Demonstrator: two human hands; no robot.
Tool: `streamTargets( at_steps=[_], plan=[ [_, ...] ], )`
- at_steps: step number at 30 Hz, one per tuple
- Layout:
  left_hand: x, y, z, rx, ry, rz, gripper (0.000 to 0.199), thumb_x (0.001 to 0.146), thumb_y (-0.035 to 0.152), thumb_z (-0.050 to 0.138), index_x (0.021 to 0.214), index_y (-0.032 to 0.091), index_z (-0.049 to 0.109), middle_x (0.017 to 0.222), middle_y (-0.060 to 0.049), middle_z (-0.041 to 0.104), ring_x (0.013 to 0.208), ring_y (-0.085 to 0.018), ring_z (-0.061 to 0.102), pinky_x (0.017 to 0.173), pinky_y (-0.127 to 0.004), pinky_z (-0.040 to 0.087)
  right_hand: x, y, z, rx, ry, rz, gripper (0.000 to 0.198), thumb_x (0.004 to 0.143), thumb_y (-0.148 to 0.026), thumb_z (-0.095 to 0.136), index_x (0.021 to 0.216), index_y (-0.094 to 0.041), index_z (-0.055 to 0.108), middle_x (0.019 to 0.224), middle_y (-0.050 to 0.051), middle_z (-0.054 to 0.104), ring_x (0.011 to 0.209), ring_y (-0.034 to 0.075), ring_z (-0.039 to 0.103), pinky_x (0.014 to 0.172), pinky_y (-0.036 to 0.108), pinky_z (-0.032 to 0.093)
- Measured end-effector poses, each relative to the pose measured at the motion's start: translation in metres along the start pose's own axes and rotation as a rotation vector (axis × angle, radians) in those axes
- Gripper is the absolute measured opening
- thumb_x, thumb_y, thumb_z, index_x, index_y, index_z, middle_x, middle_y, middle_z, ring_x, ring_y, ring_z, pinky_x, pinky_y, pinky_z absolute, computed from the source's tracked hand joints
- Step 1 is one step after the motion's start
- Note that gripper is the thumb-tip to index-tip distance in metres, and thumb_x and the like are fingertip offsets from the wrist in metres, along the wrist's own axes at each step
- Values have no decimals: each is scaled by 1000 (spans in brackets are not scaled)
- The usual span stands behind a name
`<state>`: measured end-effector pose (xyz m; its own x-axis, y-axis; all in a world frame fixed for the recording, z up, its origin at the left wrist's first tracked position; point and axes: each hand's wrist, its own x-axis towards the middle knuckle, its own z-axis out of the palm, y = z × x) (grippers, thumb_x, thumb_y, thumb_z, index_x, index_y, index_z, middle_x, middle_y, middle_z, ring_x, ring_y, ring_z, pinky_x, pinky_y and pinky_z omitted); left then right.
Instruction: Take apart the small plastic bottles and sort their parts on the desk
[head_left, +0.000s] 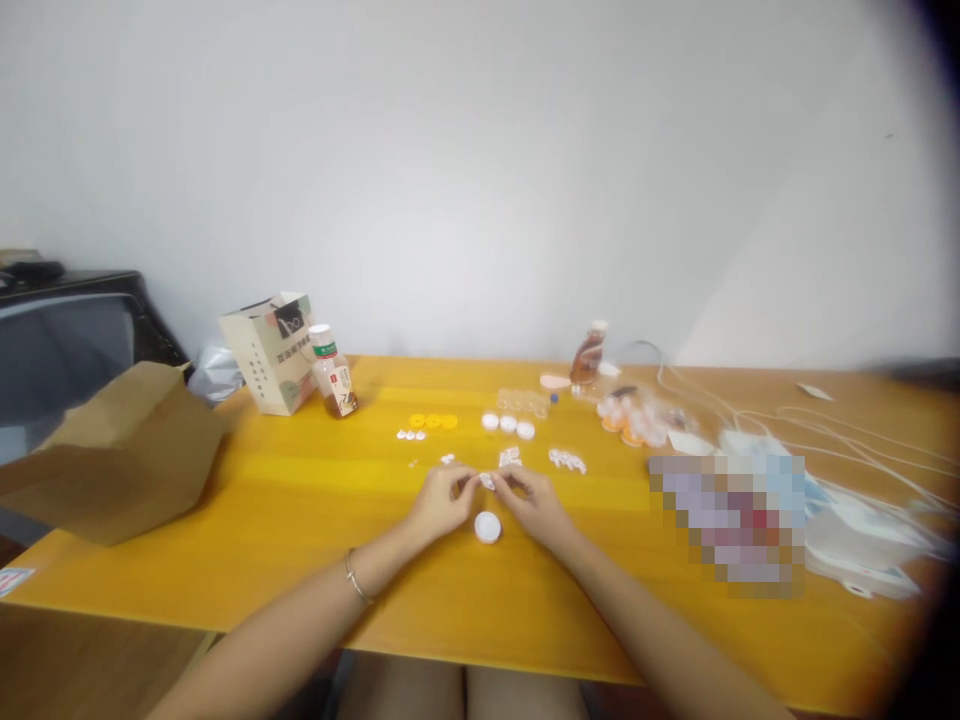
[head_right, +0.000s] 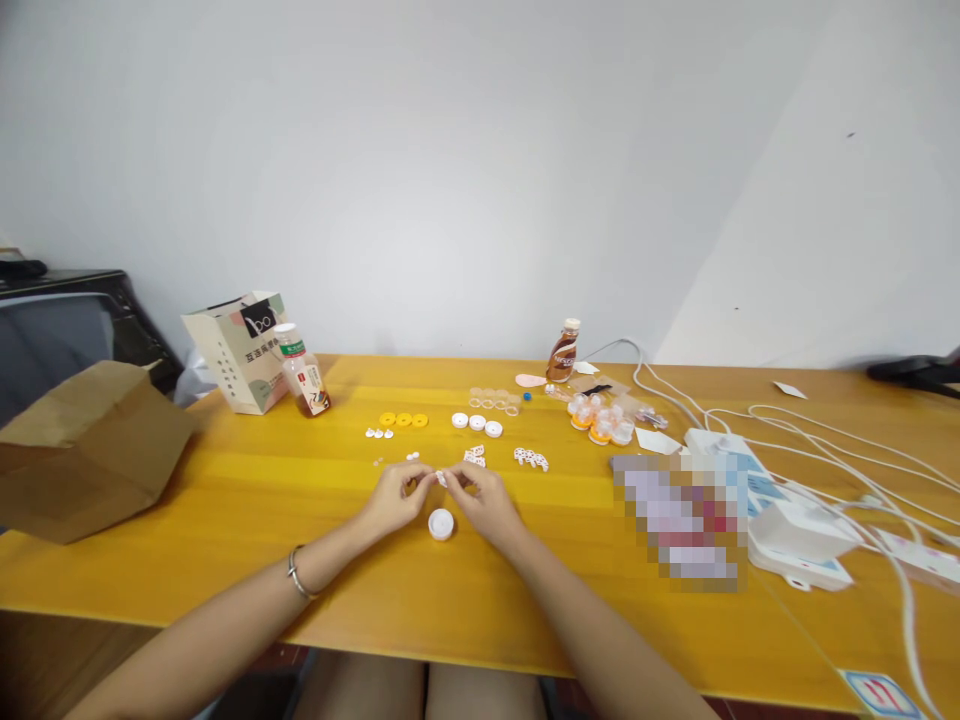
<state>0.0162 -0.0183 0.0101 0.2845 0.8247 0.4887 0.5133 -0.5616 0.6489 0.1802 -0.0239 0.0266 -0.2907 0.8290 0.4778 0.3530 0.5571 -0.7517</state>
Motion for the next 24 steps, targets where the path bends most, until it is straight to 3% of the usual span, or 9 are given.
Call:
streamTargets(
  at_steps=[10, 16, 24],
  plan=[
    [2, 3, 1, -68, -18, -38, 27, 82, 20, 43, 65, 13, 64, 58, -1, 59, 55, -11, 49, 54, -20, 35, 2, 2, 6, 195, 89, 170, 28, 77, -43, 51, 65, -19, 57, 60, -1, 58, 57, 13, 54, 59, 25, 45],
    [5, -1, 1, -220, -29, -127, 25, 81, 23, 47, 72, 12, 67, 68, -3, 66, 60, -13, 54, 56, -20, 38, 7, 4, 4, 487, 6, 338, 33, 75, -49, 54, 70, -17, 61, 64, 1, 62, 56, 12, 54, 58, 26, 45],
    [6, -6, 0, -338, -76, -133, 26, 81, 28, 49, 73, 13, 68, 72, -5, 69, 66, -15, 59, 63, -22, 43, 6, 9, 3, 663, -58, 388, 26, 69, -44, 64, 74, -18, 62, 64, -1, 63, 56, 11, 55, 58, 24, 43]
  ],
)
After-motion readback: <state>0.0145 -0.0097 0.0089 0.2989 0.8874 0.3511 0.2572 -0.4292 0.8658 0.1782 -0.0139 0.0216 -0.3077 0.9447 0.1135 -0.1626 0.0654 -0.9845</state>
